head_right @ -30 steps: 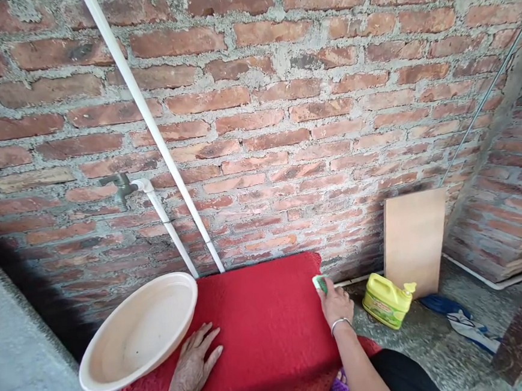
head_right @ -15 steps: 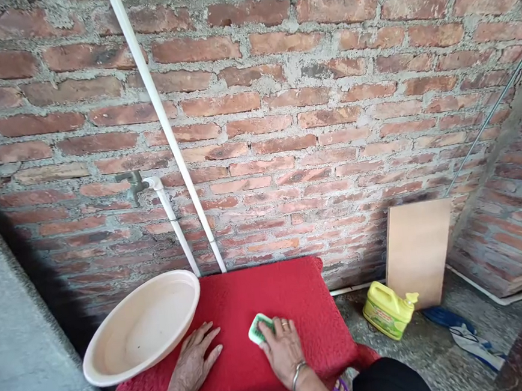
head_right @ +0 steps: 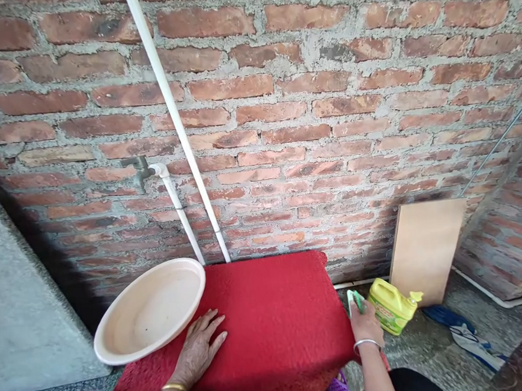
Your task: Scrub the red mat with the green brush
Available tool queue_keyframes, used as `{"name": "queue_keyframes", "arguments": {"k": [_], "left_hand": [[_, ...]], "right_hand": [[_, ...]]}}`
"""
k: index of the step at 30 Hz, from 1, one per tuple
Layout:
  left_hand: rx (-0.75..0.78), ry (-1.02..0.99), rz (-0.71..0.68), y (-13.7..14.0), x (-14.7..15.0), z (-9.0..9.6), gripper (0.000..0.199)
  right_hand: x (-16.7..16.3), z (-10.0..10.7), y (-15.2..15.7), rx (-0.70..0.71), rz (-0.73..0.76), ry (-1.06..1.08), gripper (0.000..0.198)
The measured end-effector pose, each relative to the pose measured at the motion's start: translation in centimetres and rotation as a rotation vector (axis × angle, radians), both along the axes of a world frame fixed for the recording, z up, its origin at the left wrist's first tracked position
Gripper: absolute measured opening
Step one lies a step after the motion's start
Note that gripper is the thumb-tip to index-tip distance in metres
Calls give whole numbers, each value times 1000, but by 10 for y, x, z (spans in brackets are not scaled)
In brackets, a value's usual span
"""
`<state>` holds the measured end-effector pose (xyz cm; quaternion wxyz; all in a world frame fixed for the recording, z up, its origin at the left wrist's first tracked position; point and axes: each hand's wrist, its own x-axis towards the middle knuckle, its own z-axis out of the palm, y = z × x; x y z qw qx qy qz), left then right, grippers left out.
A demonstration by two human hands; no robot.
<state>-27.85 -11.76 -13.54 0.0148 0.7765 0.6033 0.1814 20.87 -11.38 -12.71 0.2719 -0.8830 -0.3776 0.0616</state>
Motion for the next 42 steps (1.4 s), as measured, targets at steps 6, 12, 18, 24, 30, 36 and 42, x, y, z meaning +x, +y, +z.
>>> {"name": "queue_keyframes", "arguments": {"k": [6, 12, 18, 24, 30, 36, 42], "left_hand": [[21, -67, -10, -2, 4, 4, 36], [-23, -119, -13, -7, 9, 17, 36], [-66, -174, -14, -7, 11, 20, 36], [-44, -206, -24, -9, 13, 20, 36], [-81, -226, -21, -11, 17, 23, 37], [-102, -242, -1, -13, 18, 29, 36], [-88, -212, -17, -13, 16, 28, 36]], "right_hand": [[-10, 7, 8, 33, 101, 140, 67], [-5, 20, 10, -87, 49, 98, 72], [-104, 25, -16, 151, 531, -226, 74], [-248, 2, -58, 148, 1014, -367, 51], [-205, 0, -50, 62, 848, -610, 60], [-125, 13, -48, 55, 329, -719, 77], [-224, 1, -73, 235, 776, -546, 55]]}}
